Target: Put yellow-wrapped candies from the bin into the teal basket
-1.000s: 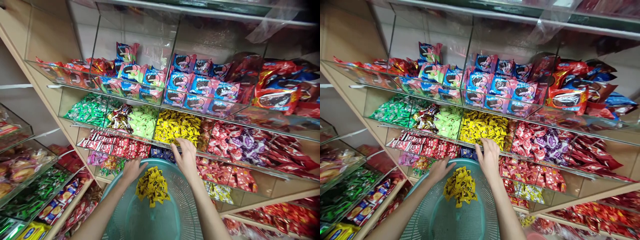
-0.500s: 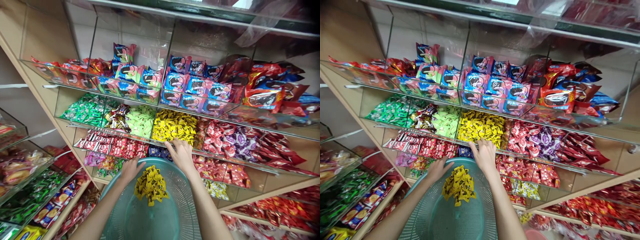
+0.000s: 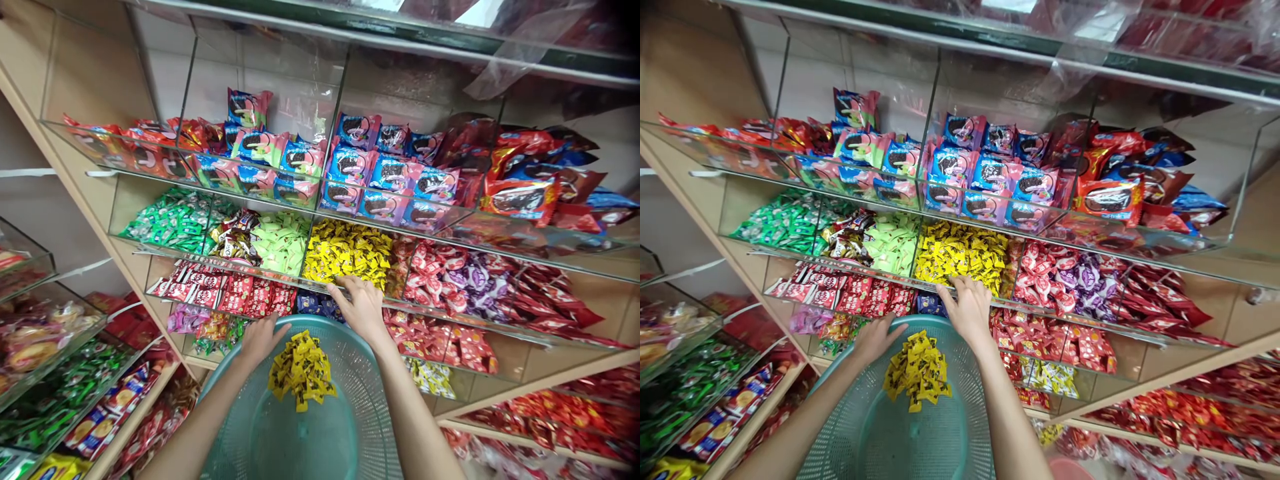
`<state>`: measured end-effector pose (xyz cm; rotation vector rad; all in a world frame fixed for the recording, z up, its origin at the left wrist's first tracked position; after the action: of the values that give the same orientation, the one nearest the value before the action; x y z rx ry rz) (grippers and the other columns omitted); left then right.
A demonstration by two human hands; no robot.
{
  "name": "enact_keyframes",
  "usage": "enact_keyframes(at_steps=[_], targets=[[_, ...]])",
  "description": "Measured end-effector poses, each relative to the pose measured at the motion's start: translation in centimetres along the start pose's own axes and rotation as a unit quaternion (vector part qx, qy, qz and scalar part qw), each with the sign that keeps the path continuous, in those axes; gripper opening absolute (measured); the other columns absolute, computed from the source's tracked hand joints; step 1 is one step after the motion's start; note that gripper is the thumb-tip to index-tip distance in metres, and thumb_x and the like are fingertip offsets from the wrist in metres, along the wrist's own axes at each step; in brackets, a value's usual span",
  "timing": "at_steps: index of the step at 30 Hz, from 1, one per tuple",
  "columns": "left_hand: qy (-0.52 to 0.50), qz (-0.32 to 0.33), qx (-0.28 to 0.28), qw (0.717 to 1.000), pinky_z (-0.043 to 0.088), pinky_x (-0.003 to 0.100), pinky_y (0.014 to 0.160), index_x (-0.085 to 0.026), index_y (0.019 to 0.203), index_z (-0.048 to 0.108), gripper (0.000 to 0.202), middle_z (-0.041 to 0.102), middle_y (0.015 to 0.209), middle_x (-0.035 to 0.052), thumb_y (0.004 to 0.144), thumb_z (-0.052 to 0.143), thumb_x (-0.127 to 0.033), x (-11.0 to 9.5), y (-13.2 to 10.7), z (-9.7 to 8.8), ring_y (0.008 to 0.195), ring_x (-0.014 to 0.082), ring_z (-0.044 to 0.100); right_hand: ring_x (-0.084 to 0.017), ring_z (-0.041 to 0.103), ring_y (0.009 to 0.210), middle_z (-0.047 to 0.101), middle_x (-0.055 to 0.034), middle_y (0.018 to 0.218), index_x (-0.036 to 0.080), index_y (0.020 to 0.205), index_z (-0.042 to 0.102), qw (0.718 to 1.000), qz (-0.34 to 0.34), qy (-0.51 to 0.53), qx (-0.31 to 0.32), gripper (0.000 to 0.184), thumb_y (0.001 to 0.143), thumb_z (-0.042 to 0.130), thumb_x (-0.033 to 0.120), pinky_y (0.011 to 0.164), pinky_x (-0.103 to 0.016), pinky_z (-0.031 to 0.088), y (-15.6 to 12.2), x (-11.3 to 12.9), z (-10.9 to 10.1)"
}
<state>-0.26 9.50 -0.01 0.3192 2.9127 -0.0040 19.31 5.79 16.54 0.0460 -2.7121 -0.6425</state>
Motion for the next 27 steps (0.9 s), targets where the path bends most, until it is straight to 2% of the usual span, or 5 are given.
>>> enact_keyframes(at_steps=[7,17,27], targets=[[0.000,0.011,-0.008,1.000,0.041,0.029,0.060,-0.020,0.100,0.052,0.060,0.068,0.082,0.0085,0.083,0.017,-0.065,-0.1,0.0,-0.1,0.076,0.0253,0.064,-0.023,0.052,0.099,0.062,-0.0052,0.111,0.021,0.104,0.063,0.996,-0.008,0.071,-0.055,0.041,0.084,0.044,0.051,0.086,-0.036,0.032,0.0,-0.4,-0.5],[-0.010,0.010,-0.004,1.000,0.041,0.028,0.060,-0.018,0.101,0.053,0.062,0.067,0.081,0.0099,0.083,0.017,-0.065,-0.3,0.0,-0.2,0.074,0.0242,0.064,-0.023,0.052,0.099,0.061,-0.0089,0.109,0.019,0.103,0.063,0.981,0.000,0.155,-0.120,0.038,0.081,0.050,0.047,0.089,-0.040,0.035,-0.3,-1.1,-1.6],[-0.003,0.004,-0.003,1.000,0.041,0.028,0.063,-0.019,0.101,0.053,0.061,0.067,0.083,0.0093,0.083,0.018,-0.065,-0.2,0.0,-0.2,0.078,0.0238,0.063,-0.020,0.054,0.100,0.058,-0.0115,0.104,0.014,0.100,0.062,0.939,0.027,0.261,-0.222,0.030,0.081,0.053,0.035,0.092,-0.038,0.041,-0.9,-2.5,-4.2]])
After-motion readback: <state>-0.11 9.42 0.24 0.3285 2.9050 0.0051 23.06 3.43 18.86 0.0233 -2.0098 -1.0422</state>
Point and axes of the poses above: each hand's wrist, its own y-axis towards the middle knuckle, its own z-axis out of the palm, x = y × z, the point moved 10 cm from there along y, towards the middle knuckle
